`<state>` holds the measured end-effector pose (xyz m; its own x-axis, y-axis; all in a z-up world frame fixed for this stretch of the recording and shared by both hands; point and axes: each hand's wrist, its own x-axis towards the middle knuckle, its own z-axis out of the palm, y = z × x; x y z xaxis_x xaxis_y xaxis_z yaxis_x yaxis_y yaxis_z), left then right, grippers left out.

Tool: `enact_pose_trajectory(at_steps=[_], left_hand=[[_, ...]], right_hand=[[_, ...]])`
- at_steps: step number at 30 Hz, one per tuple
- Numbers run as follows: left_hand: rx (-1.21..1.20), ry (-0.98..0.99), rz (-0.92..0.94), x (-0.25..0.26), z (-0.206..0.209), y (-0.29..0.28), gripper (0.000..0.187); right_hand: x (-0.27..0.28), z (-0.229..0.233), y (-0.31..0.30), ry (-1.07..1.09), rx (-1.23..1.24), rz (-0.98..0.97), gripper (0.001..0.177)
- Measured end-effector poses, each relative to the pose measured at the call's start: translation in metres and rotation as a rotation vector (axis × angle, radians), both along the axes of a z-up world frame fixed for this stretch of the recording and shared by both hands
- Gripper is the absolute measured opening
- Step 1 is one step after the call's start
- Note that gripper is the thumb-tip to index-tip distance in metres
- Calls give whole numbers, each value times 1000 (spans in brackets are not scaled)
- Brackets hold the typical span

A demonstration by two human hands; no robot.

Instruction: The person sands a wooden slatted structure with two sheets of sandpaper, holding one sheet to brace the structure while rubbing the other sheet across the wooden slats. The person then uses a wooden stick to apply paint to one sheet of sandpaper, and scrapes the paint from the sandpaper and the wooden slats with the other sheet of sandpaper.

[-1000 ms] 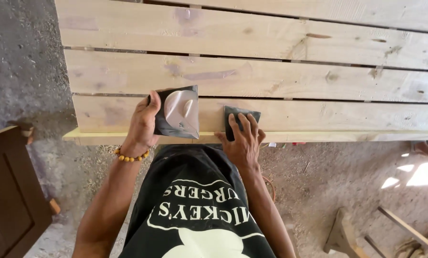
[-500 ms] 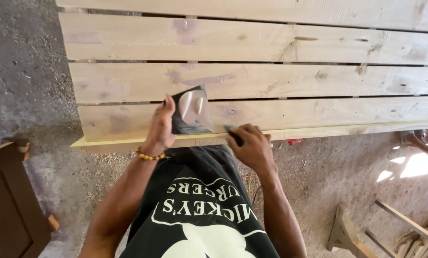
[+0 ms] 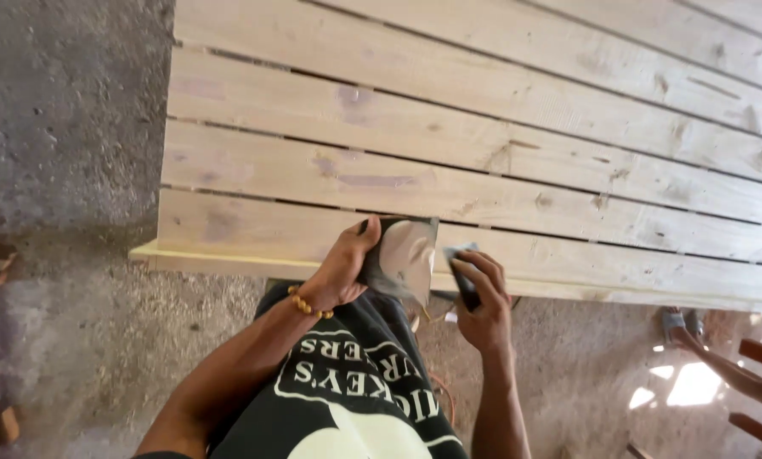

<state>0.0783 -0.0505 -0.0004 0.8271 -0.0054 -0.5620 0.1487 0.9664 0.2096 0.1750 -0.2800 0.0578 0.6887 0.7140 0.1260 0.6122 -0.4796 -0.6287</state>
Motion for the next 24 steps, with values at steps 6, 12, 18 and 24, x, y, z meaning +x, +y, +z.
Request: enact_pose_trajectory(at_steps=[6,12,18,24], left_hand=[[1048,-72,-481,6,45,0,55],[1372,-397,-123,5,77,-3,48],[1429,-264,-163,10,81,-6,47],[1325,-175,-61,3,40,4,48]], right_hand=[[-1,73,47,-201,-17,23,45],[-13,72,60,-272,61,91,42],[-20,69,50,-209,-74,270,54],[-15,61,31,-218,-152,369,64]])
